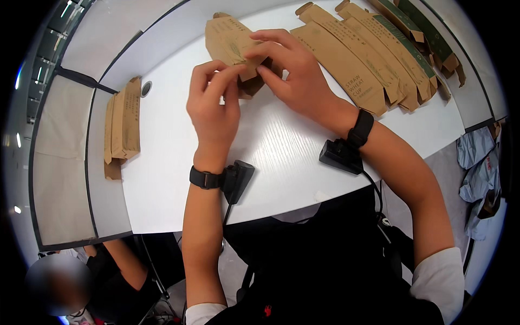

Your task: The person folds cardboard boxes by hand on a desk, assembling flat sheets into three-dimensional rectangular containers and stacking them aside.

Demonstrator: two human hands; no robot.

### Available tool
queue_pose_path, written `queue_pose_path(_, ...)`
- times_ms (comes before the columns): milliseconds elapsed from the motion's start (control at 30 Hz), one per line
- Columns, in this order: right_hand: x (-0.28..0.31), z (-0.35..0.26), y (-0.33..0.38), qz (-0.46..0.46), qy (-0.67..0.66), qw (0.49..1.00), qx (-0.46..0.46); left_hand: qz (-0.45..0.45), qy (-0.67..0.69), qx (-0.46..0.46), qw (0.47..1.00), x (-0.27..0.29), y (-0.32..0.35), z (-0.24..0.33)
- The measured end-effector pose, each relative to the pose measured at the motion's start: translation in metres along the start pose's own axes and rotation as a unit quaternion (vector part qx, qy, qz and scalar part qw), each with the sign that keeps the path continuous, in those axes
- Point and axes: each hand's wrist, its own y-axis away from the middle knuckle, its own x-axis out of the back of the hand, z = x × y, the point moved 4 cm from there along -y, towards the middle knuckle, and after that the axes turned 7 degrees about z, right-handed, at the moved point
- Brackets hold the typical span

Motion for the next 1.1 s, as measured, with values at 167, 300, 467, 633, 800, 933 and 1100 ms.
queue_pose_path(167, -0.005, 0.008, 0.010, 0.036, -0.106, 0.984, -0.140, 0.039, 0.036, 0.021, 0.998, 0.001, 0.000, -0.010)
queue_pose_path(300, -0.004, 0.011, 0.011, 0.077, -0.109, 0.974, -0.185, 0.029, -0.016, 0.263, 0.964, 0.003, 0.005, -0.017)
queue_pose_path(467, -0.006, 0.006, 0.011, 0.064, -0.036, 0.987, -0.142, -0.022, 0.072, 0.328, 0.942, -0.010, 0.011, -0.010)
queue_pose_path(633, -0.004, 0.007, 0.009, 0.037, 0.002, 0.991, -0.128, 0.032, 0.043, 0.262, 0.964, -0.003, 0.005, -0.003)
queue_pose_path(800, -0.006, 0.012, 0.011, 0.084, -0.048, 0.984, -0.152, 0.057, -0.004, 0.136, 0.989, 0.003, 0.001, -0.003)
queue_pose_path(933, -0.005, 0.009, 0.007, 0.111, -0.109, 0.976, -0.149, 0.046, -0.002, 0.088, 0.995, 0.007, -0.001, -0.004)
queue_pose_path(1100, 0.002, 0.009, 0.003, 0.086, -0.080, 0.992, -0.053, 0.038, 0.085, 0.078, 0.993, 0.015, -0.006, -0.014)
